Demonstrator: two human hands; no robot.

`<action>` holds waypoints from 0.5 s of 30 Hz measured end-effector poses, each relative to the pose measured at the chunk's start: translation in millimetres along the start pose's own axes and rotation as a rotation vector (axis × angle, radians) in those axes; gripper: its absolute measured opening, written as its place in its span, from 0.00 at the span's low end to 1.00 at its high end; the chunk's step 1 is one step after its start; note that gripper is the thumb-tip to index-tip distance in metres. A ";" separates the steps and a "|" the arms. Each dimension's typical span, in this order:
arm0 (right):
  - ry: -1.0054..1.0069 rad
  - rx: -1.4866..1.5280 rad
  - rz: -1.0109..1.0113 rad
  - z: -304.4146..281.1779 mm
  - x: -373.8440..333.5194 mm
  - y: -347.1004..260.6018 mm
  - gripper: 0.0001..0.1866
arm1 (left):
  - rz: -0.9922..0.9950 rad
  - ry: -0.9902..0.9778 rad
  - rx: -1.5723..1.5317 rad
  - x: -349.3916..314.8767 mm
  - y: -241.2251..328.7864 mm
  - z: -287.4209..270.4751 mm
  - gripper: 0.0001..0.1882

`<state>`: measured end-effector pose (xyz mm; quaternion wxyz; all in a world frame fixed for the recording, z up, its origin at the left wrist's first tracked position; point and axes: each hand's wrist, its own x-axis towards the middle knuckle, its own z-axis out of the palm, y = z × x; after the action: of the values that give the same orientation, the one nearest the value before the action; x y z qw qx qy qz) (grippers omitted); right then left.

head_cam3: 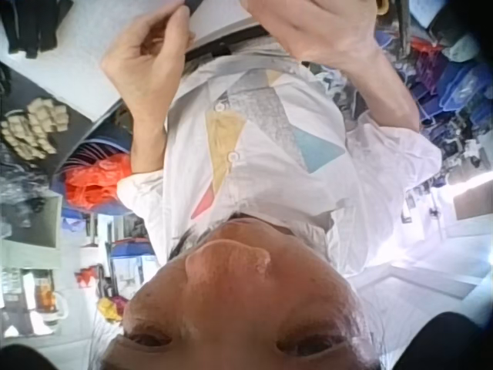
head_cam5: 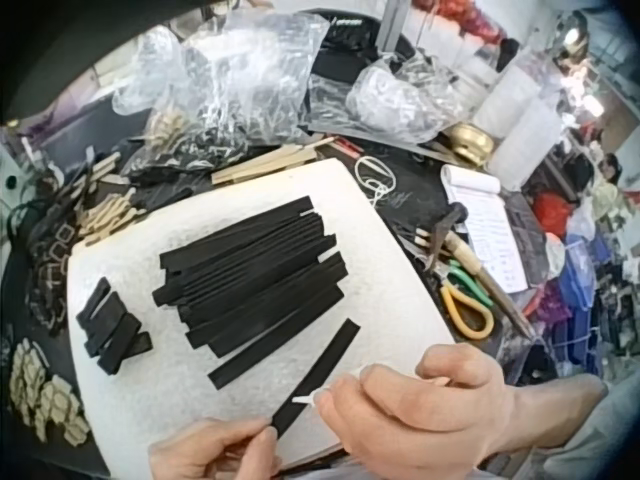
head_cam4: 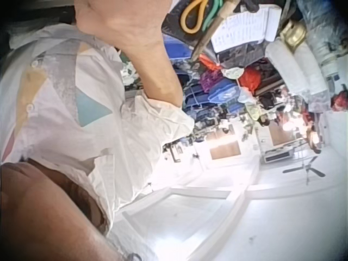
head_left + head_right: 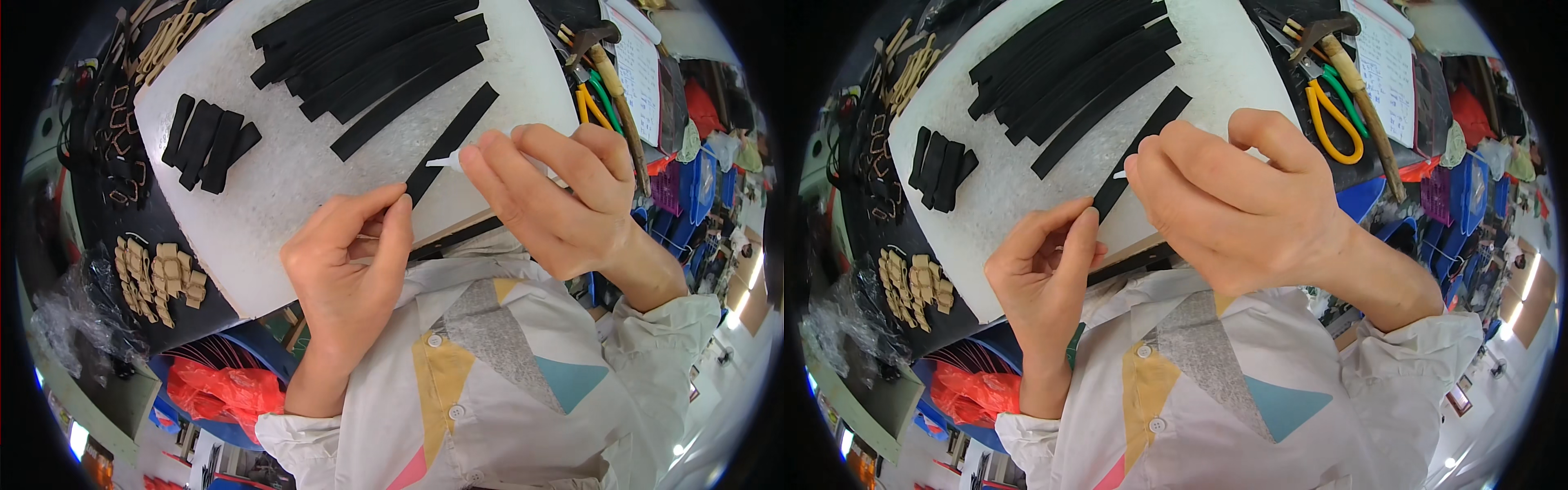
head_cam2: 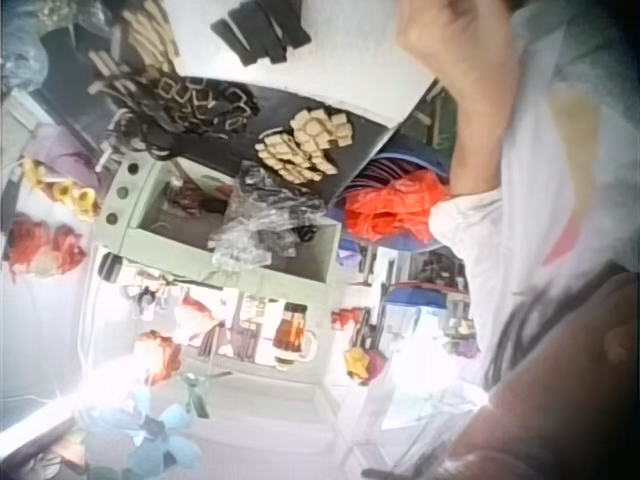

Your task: Applying glue to thin black material strips for shoe assembly on a workshop bench.

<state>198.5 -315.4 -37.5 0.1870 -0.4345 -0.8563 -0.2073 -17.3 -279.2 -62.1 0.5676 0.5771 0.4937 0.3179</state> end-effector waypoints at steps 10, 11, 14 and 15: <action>-0.083 0.001 0.050 -8.3 -0.9 -2.3 0.22 | 0.023 0.001 0.036 0.3 -1.5 0.4 0.05; -0.092 -0.012 0.051 -8.6 -0.9 -1.2 0.22 | 0.021 0.003 0.036 0.2 -1.4 0.3 0.05; -0.117 -0.054 0.058 -12.4 -0.4 8.3 0.23 | 0.013 0.009 0.022 0.1 -0.4 0.4 0.05; -0.110 -0.053 0.059 -11.6 -1.0 9.5 0.23 | 0.010 0.009 0.029 -0.3 -0.2 -0.2 0.05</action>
<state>208.4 -317.0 -26.4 0.1341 -0.4750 -0.8464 -0.2001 -17.6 -279.4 -62.2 0.5554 0.5863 0.4979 0.3161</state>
